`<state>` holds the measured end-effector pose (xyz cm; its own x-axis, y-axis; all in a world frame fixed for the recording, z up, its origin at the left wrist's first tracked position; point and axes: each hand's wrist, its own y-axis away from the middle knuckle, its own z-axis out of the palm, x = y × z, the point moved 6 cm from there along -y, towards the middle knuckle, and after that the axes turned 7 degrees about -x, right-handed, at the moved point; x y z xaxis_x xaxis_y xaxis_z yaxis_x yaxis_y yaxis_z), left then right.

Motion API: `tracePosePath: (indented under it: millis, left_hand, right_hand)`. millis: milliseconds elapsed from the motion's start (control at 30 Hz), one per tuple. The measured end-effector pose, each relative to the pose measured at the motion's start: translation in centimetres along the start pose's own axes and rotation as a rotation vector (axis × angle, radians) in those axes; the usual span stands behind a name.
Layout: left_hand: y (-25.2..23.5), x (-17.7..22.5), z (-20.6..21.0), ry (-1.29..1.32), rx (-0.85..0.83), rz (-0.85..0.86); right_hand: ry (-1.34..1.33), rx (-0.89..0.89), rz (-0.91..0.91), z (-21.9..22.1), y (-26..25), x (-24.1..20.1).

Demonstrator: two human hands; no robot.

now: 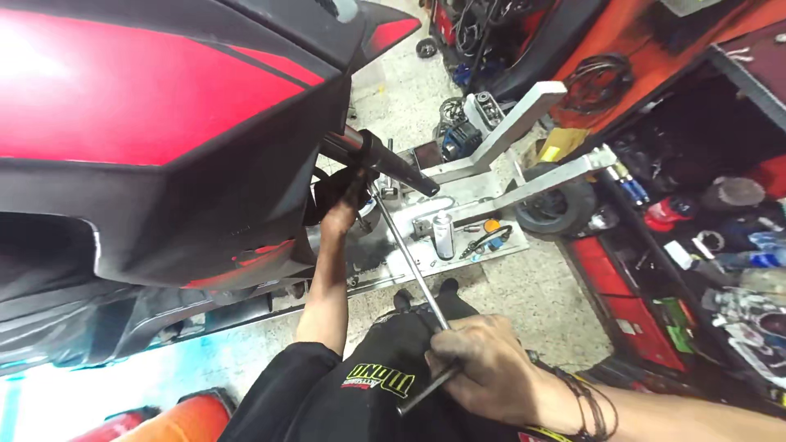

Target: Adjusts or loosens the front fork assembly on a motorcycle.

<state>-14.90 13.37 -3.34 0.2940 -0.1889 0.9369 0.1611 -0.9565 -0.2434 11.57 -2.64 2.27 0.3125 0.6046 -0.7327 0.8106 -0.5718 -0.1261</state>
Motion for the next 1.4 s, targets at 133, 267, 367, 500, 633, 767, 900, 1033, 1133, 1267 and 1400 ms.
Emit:
tracePosePath:
  millis: [133, 267, 367, 500, 633, 767, 900, 1033, 1133, 1267, 1400]
  left_hand:
    - [0.0, 0.4, 0.1, 0.011, 0.066, 0.021]
    - [-0.2, 0.8, 0.1, 0.008, 0.084, 0.058]
    - [0.4, 0.6, 0.1, -0.016, 0.108, 0.053]
    - [1.9, 0.9, 0.3, -0.010, 0.241, -0.069]
    - [7.1, 1.5, 0.7, -0.292, 0.261, -0.261]
    - [13.7, 7.3, 1.4, -0.123, 0.142, 0.163]
    - [19.0, 12.6, 3.6, 0.682, -0.270, 0.511]
    - [20.4, 15.1, 6.2, 0.886, -0.414, 0.539]
    - [22.0, 14.5, 7.1, 0.834, -0.125, 0.657]
    - [22.1, 15.0, 8.0, 0.617, 0.017, 0.671]
    - [20.7, 15.1, 6.1, 0.428, -0.239, 0.647]
  right_hand:
    - [-0.102, 0.017, -0.050, -0.2, 0.0, 0.6]
    - [-0.177, 0.049, -0.075, 0.0, 0.1, 1.0]
    - [-0.162, 0.058, -0.077, -0.1, 0.3, 1.0]
    - [0.092, 0.095, -0.099, -1.4, -0.2, 0.4]
    - [0.276, 0.105, -0.041, -0.4, -0.5, -1.1]
    - [-0.066, -0.011, -0.188, -0.4, -0.4, 0.5]
    - [-0.144, -0.045, -0.067, 0.2, 0.3, 2.6]
    - [-0.382, -0.085, -0.036, 0.8, -0.9, 1.7]
    - [-0.265, -0.096, -0.012, 1.3, -0.8, 2.0]
    - [-0.079, -0.132, -0.027, 0.8, -0.7, 2.9]
    - [-0.228, -0.150, -0.055, -0.2, -0.7, 3.4]
